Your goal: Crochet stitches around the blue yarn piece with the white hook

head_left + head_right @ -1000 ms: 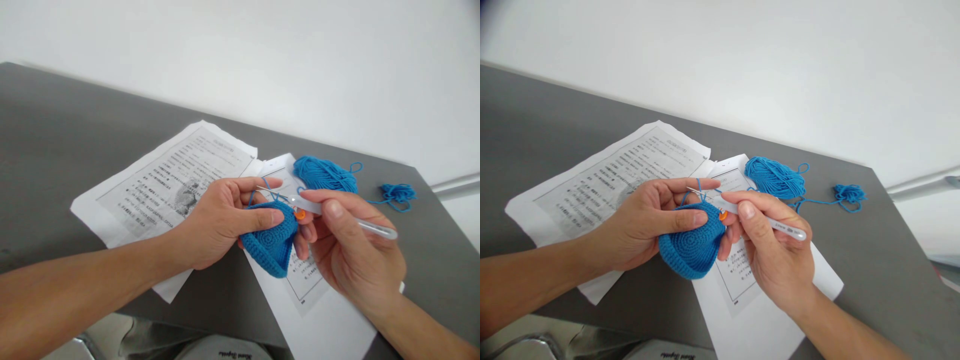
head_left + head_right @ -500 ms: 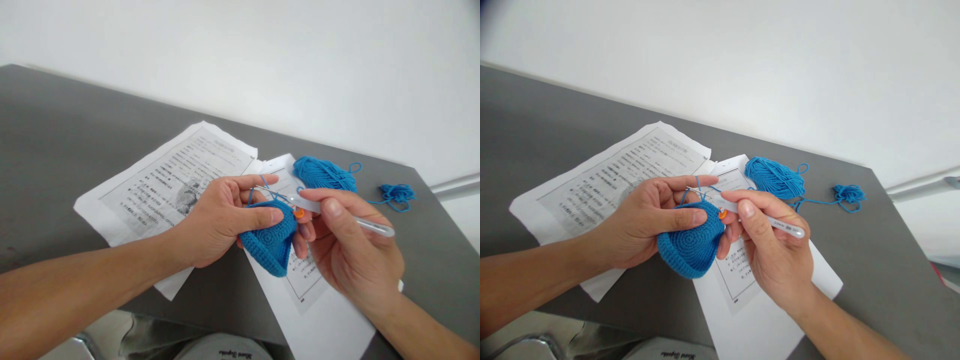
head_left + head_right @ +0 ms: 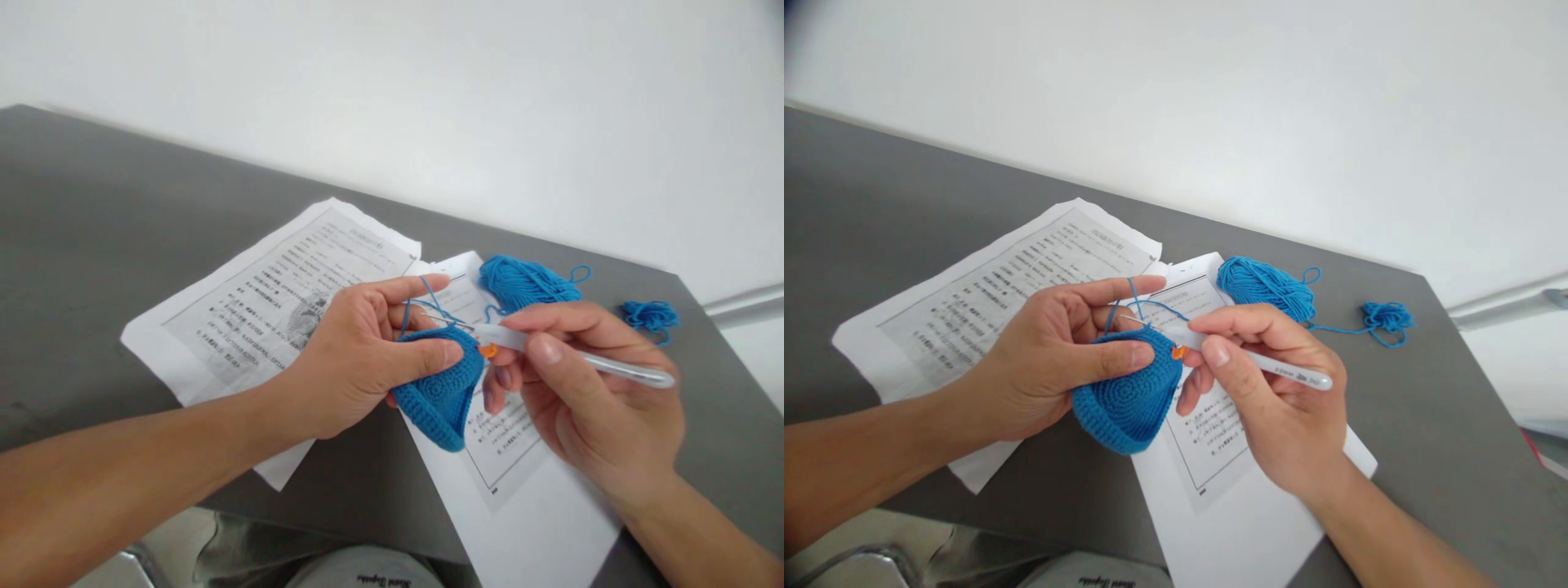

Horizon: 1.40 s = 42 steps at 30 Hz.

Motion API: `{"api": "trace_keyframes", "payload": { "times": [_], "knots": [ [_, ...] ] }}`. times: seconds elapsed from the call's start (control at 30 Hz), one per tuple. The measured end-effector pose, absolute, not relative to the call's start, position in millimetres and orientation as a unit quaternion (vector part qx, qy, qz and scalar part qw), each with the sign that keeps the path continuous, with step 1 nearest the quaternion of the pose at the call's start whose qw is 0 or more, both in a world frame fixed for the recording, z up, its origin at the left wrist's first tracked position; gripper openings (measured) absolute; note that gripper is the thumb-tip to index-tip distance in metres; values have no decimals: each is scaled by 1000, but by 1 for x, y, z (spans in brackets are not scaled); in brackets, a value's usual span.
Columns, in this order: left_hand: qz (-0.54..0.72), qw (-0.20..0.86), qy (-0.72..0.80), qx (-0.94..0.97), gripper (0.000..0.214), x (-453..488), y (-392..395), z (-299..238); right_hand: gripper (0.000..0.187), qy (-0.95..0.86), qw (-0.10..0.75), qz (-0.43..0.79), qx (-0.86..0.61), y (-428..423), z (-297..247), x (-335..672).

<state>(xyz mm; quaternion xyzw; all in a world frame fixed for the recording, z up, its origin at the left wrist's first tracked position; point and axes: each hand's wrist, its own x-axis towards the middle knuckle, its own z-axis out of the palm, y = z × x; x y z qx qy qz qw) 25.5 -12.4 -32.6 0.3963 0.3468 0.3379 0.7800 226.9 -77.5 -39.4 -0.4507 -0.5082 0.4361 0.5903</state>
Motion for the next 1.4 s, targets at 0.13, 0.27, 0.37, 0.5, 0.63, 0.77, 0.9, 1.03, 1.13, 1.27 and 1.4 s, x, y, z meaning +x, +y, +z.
{"api": "trace_keyframes", "payload": {
  "times": [0.13, 0.27, 0.37, 0.5, 0.63, 0.77, 0.9, 1.03, 1.13, 1.27, 1.4],
  "knots": [
    [343, 768, 351, 413, 74, 25, -12, -32, 11, -545, 580, 397, -457, -78, -36, 235],
    [346, 762, 357, 414, 72, 24, -12, -32, 10, -574, 566, 369, -462, -79, -34, 242],
    [347, 762, 356, 414, 69, 24, -12, -32, 9, -580, 571, 345, -467, -79, -34, 243],
    [348, 760, 362, 413, 69, 24, -11, -34, 7, -591, 577, 323, -462, -79, -33, 243],
    [351, 756, 366, 415, 72, 24, -11, -34, 7, -600, 581, 301, -460, -79, -33, 242],
    [349, 754, 372, 413, 71, 25, -11, -32, 11, -623, 569, 283, -456, -78, -32, 242],
    [357, 738, 383, 425, 73, 25, -11, -30, 17, -652, 550, 266, -450, -76, -27, 241],
    [376, 709, 390, 451, 74, 25, -11, -26, 24, -665, 553, 241, -440, -75, -26, 239],
    [382, 695, 392, 466, 76, 25, -11, -24, 18, -651, 560, 254, -444, -76, -27, 239],
    [359, 712, 389, 462, 70, 25, -12, -25, 6, -558, 595, 352, -460, -76, -30, 234],
    [324, 749, 360, 453, 58, 24, -13, -31, 11, -495, 605, 462, -419, -72, -34, 223]
  ]
}}
